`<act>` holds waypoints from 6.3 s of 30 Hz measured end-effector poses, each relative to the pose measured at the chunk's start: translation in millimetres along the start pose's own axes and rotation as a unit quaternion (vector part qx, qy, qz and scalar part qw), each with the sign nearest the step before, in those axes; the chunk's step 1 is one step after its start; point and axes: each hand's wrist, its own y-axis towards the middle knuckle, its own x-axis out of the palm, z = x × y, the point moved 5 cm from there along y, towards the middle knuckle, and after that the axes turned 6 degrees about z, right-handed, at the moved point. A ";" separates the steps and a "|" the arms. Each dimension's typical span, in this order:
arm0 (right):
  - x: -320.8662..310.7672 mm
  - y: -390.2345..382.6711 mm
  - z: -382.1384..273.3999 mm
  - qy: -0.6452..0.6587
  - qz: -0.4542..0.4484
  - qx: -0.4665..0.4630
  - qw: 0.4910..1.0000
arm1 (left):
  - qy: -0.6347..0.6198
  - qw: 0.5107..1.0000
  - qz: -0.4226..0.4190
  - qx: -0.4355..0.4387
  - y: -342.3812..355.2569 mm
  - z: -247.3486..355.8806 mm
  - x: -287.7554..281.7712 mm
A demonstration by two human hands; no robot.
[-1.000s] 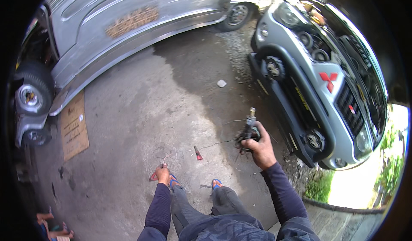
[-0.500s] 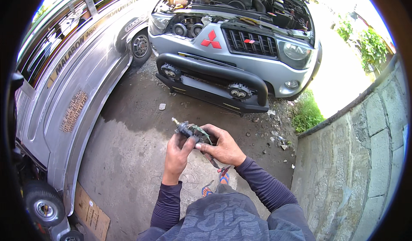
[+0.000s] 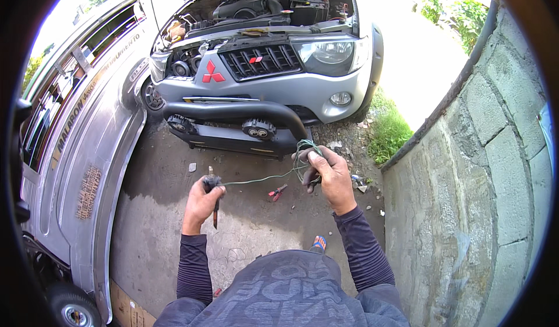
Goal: The person opens the car's hood and removes the fuse box cover to access the electrical components. They manipulate wires and a small cylindrical component, connecting them to the fuse box and battery terminals while testing with a test light.
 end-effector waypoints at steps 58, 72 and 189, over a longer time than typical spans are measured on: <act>-22.8 72.5 -36.4 -0.003 -0.043 0.054 0.998 | -0.065 0.926 -0.157 0.336 45.6 183.4 167.5; -137.4 48.1 15.7 0.109 0.140 -0.067 0.982 | -0.240 0.927 -0.229 0.174 47.7 208.2 226.9; 7.6 14.2 5.1 -0.514 -0.193 -0.071 0.833 | -0.217 0.933 -0.284 0.036 15.4 64.2 181.6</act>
